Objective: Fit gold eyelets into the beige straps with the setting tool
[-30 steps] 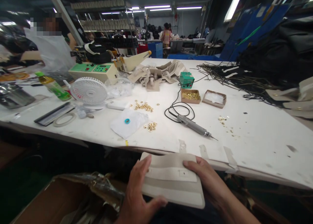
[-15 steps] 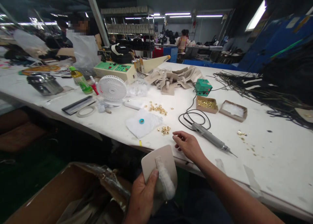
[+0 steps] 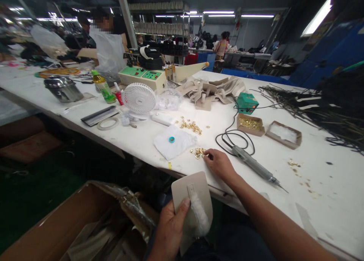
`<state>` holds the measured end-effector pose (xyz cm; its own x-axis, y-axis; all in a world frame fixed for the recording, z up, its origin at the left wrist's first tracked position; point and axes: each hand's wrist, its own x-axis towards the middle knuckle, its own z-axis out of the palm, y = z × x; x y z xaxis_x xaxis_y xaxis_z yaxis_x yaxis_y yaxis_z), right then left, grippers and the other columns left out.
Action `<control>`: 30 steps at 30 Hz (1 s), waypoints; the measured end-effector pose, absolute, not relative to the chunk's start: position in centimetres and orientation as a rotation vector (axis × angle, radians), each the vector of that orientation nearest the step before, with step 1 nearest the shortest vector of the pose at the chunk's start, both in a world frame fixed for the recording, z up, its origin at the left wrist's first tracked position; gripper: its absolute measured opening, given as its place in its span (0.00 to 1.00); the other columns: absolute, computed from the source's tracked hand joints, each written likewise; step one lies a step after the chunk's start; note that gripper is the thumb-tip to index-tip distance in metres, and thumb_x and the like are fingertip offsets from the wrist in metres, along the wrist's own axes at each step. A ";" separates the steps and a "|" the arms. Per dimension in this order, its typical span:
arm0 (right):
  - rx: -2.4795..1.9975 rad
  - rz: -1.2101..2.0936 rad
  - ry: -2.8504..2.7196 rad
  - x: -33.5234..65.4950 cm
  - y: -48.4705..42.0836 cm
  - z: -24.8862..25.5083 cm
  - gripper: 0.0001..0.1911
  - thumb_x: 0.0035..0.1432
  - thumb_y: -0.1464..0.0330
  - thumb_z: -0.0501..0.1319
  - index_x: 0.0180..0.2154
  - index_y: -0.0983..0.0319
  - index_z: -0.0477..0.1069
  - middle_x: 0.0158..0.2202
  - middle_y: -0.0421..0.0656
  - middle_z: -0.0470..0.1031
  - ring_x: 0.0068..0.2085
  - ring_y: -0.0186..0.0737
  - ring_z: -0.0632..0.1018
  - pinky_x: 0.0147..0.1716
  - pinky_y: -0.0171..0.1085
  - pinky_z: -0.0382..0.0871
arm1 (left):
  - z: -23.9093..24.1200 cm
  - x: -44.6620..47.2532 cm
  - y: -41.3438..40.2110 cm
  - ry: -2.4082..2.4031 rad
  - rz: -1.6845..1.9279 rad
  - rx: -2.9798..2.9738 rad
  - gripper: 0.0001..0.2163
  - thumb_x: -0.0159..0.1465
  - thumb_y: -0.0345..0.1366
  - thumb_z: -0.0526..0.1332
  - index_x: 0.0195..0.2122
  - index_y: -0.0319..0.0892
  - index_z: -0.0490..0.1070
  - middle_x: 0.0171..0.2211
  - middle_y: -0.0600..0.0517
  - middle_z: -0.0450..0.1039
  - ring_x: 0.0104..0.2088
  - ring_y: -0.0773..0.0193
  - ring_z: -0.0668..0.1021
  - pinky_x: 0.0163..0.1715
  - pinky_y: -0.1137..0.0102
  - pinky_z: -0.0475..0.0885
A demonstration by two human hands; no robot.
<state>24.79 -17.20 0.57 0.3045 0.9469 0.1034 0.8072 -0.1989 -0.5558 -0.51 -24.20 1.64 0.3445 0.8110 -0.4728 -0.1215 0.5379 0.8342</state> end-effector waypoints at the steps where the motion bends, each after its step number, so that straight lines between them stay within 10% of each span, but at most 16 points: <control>1: -2.071 0.361 -1.563 24.9 -17.1 0.6 0.12 0.64 0.66 0.59 0.44 0.57 0.80 0.38 0.42 0.82 0.37 0.41 0.79 0.38 0.37 0.67 | 1.7 -0.5 -24.2 1.040 0.693 0.797 0.31 0.55 0.59 0.73 0.50 0.38 0.81 0.37 0.44 0.85 0.34 0.51 0.85 0.34 0.66 0.79; 15: -2.194 0.255 -1.771 24.9 -17.2 3.4 0.08 0.62 0.66 0.62 0.38 0.57 0.81 0.42 0.45 0.81 0.37 0.42 0.78 0.31 0.36 0.56 | 3.0 -0.5 -25.5 0.994 0.760 0.750 0.31 0.57 0.55 0.73 0.53 0.36 0.80 0.41 0.41 0.85 0.37 0.51 0.84 0.37 0.65 0.78; 30: -1.455 0.472 -1.303 18.1 -30.5 6.9 0.05 0.63 0.67 0.68 0.33 0.58 0.82 0.31 0.40 0.79 0.32 0.37 0.78 0.33 0.35 0.70 | 5.1 1.4 -27.4 1.085 0.809 1.226 0.26 0.67 0.55 0.64 0.54 0.36 0.79 0.44 0.44 0.84 0.44 0.50 0.83 0.42 0.67 0.77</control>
